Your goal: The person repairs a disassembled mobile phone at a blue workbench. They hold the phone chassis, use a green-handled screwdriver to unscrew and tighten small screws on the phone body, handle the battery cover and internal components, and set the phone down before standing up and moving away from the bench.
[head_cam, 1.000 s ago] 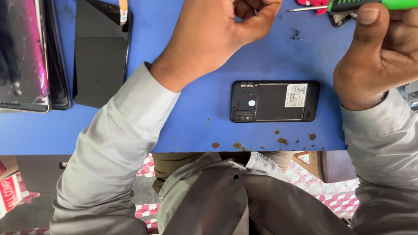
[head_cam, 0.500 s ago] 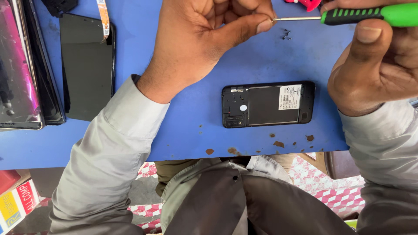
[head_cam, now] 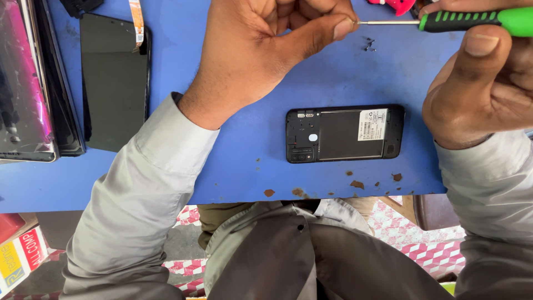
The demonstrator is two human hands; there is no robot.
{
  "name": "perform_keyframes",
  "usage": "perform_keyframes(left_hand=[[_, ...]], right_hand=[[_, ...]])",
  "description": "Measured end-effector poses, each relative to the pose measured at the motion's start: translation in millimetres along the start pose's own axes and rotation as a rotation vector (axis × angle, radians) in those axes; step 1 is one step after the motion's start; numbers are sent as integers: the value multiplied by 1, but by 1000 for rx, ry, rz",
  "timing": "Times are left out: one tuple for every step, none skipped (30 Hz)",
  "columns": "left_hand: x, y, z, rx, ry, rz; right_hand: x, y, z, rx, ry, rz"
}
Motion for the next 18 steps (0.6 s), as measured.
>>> perform_keyframes(left_hand=[[0,0,0,3,1,-10],[0,1,0,12,-3,-28],[0,2,0,14,-3,-34],[0,2,0,16,-3,-40],[0,2,0,11,2,-36],[0,2,0,11,5,-37],[0,2,0,11,8,-39],[0,3,0,15,12,-46],[0,3,0,18,12,-51],[0,3,0,21,13,-56],[0,4,0,22,12,-59],[0,4,0,26,12,-72],[-1,5,0,30,12,-85],[-1,5,0,37,14,-110],[-1,6,0,43,17,-129],[-1,6,0,48,20,-147],[-1,6,-1,52,22,-159],[-2,6,-1,58,22,-166]], right_hand=[[0,1,1,3,-3,2],[0,1,1,2,-3,4],[0,1,1,3,-4,4],[0,2,2,5,-5,9],[0,2,2,9,-7,7],[0,3,2,8,-8,8],[0,3,3,12,-9,10],[1,4,3,13,-9,11],[1,4,3,15,-9,11],[2,5,3,16,-11,10],[2,5,3,16,-11,12],[3,5,3,16,-11,13],[3,6,3,16,-12,13],[4,6,3,17,-13,12],[5,6,2,18,-13,12],[5,7,2,20,-14,13],[6,7,2,20,-15,14],[6,6,2,16,-13,15]])
Point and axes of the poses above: each hand's wrist, its own z-axis away from the middle knuckle, its own x-axis out of the palm, y = z × x, the point moved 7 cm from there along -z, towards the middle knuckle, and after that the axes turned 1 degree about y, right-handed, at the moved point
